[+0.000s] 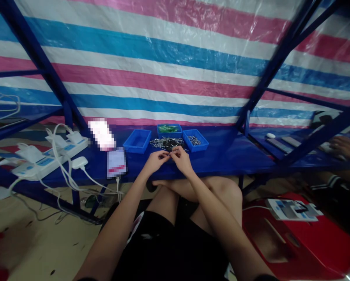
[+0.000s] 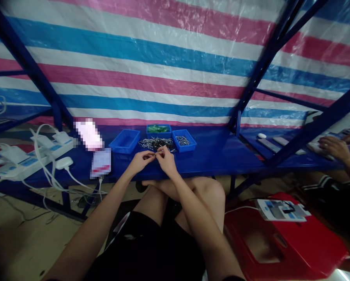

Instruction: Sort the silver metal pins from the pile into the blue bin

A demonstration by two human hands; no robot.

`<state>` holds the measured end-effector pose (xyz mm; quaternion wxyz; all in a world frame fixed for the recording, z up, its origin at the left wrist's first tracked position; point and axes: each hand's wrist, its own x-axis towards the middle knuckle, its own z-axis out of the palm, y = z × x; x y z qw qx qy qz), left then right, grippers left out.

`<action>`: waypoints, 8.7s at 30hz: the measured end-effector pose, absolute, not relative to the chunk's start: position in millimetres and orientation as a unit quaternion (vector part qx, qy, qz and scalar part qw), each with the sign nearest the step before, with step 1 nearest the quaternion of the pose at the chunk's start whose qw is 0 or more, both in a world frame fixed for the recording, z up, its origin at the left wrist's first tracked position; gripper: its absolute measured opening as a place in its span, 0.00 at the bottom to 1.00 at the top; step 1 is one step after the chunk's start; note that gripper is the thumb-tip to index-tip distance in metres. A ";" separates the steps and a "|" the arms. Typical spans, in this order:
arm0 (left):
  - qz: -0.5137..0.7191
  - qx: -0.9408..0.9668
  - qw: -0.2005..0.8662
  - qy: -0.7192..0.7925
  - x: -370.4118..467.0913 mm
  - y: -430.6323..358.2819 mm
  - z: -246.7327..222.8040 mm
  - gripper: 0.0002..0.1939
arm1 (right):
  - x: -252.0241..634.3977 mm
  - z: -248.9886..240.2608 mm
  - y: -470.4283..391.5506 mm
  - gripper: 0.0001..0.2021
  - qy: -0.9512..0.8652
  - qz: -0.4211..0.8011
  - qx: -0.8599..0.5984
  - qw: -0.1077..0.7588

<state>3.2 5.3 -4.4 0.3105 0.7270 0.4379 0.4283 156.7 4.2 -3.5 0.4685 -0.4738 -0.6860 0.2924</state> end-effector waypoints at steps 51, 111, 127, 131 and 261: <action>0.473 0.690 0.329 0.437 0.0 10.6 -9.0 0.13 | 176.5 13.8 0.9 0.10 -0.787 0.158 -0.432 0.411; 0.489 0.690 0.330 0.419 0.7 5.6 -2.2 0.13 | 170.4 6.3 4.9 0.09 -0.776 0.224 -0.408 0.425; 0.445 0.712 0.276 0.468 -1.1 6.6 -2.7 0.15 | 181.2 11.1 5.8 0.08 -0.801 0.173 -0.427 0.382; 0.446 0.718 0.256 0.469 -2.0 6.7 -2.2 0.14 | 182.7 16.9 -1.1 0.13 -0.831 0.220 -0.374 0.349; 0.445 0.693 0.377 0.423 2.6 3.5 -2.6 0.13 | 171.9 13.0 -5.0 0.10 -0.794 0.152 -0.443 0.386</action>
